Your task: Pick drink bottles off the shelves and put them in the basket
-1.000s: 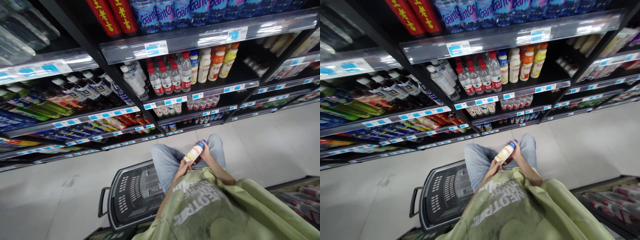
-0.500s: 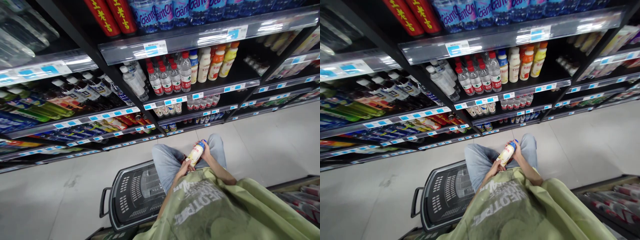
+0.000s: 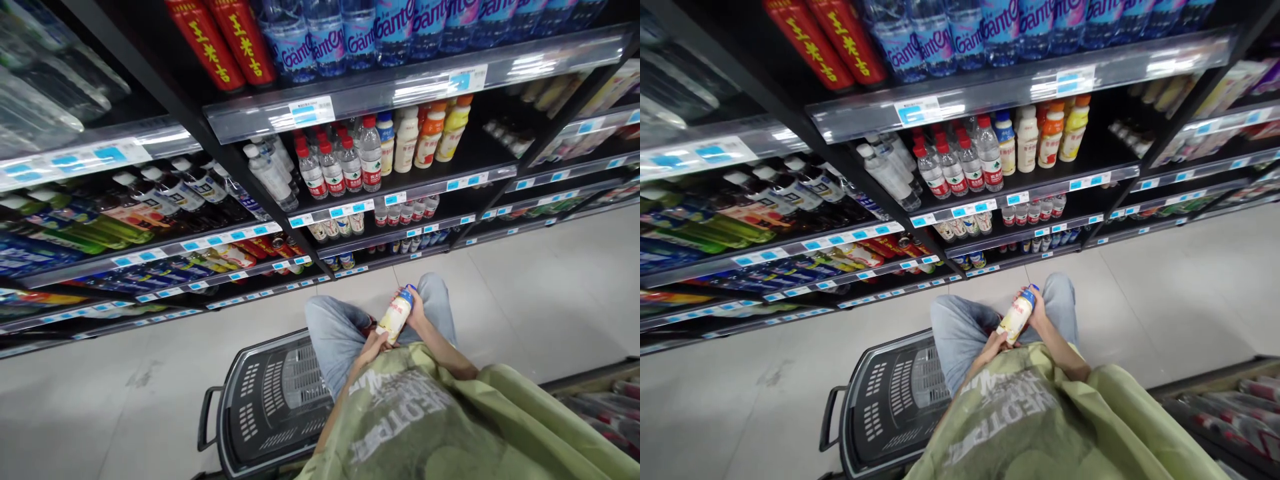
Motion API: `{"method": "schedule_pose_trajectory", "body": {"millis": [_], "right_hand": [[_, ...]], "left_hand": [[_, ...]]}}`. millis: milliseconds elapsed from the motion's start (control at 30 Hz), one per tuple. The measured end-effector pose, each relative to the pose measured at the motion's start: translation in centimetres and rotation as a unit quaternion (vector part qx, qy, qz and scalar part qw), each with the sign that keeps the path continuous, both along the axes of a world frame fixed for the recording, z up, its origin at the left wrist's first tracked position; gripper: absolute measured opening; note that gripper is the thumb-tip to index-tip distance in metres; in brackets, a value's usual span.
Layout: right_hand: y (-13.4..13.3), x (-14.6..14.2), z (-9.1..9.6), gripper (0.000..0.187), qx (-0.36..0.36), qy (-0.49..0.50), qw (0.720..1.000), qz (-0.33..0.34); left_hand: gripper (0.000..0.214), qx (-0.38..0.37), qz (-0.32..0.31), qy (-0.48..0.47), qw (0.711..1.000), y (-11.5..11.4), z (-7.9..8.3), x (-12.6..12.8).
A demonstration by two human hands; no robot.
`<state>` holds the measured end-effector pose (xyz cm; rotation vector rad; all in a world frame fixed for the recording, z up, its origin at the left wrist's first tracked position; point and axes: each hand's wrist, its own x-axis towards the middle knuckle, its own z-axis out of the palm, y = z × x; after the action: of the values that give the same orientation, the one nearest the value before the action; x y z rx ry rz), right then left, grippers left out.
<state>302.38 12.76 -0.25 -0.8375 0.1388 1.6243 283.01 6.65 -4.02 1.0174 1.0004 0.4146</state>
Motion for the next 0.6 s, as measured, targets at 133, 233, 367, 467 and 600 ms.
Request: {"method": "schedule_pose_trajectory", "body": {"millis": [133, 233, 367, 467, 600], "right_hand": [[0.1, 0.0, 3.0, 0.024, 0.026, 0.000, 1.000, -0.007], [0.5, -0.3, 6.0, 0.024, 0.049, -0.007, 0.998, -0.026], [1.2, -1.1, 9.8, 0.025, 0.079, -0.002, 0.996, -0.041], [1.6, -1.5, 12.3, 0.030, 0.088, -0.005, 0.996, -0.026], [1.6, -1.6, 15.3, 0.032, 0.109, -0.030, 0.994, 0.001]], "left_hand": [[0.075, 0.094, 0.049, -0.007, 0.994, -0.5, 3.1, -0.4], [0.080, 0.153, 0.081, 0.000, 0.985, -0.7, 5.5, -0.7], [0.087, 0.392, 0.116, 0.071, 0.910, -0.3, 9.4, -0.9], [0.074, 0.528, 0.097, 0.106, 0.837, 0.2, 12.2, -0.8], [0.077, 0.563, 0.094, 0.156, 0.806, 0.5, 14.6, -0.2]]}}
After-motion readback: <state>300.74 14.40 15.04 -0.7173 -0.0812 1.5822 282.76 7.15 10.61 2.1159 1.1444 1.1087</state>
